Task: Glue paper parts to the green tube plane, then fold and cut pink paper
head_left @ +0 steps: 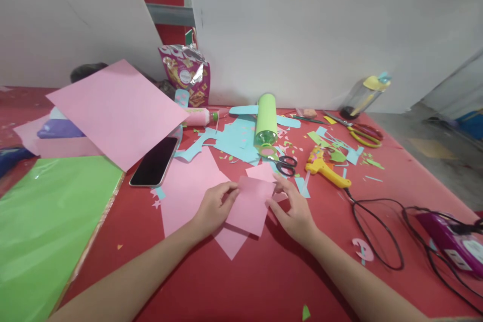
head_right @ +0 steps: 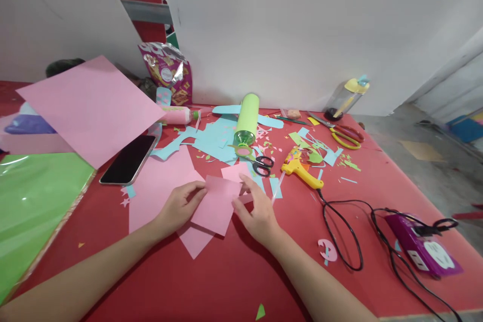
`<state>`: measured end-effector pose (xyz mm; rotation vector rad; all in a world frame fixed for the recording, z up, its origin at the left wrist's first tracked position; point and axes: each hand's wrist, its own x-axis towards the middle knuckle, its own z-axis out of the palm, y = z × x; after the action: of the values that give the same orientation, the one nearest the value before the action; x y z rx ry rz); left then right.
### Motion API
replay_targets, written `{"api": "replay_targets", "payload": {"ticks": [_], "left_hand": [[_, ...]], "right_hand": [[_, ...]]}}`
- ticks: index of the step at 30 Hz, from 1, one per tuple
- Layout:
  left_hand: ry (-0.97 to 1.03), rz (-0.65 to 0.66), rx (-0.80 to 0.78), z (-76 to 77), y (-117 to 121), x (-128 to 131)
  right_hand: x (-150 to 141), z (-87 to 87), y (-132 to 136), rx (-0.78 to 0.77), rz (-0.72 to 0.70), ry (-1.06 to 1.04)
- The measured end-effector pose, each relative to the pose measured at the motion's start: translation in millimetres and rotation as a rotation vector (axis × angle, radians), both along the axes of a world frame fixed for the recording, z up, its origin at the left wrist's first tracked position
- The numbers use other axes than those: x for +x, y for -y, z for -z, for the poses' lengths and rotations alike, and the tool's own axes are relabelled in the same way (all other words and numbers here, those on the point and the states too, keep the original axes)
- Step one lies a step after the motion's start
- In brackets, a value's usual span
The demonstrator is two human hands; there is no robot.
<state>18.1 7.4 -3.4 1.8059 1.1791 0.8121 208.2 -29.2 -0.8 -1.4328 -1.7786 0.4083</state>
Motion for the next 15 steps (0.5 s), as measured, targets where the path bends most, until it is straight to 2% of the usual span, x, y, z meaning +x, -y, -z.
{"api": "replay_targets", "payload": {"ticks": [2,6,10,15], "left_hand": [[-0.011,0.013,0.006,-0.5,0.5,0.4],[-0.021,-0.040,-0.023,-0.4,0.9,0.6],[0.003,-0.032,-0.069,-1.7,0.3,0.5],[-0.009,-0.073,-0.030,-5.5,-1.6,-0.3]], "right_hand": [[-0.8,-1.8,-0.5,-0.068,0.049,-0.026],[-0.6,-4.7,-1.6,-0.177,0.147,-0.171],[3.7,-2.0,-3.6,-0.212,0.186,-0.347],[8.7,4.1,-4.9,-0.143,0.189,-0.202]]}}
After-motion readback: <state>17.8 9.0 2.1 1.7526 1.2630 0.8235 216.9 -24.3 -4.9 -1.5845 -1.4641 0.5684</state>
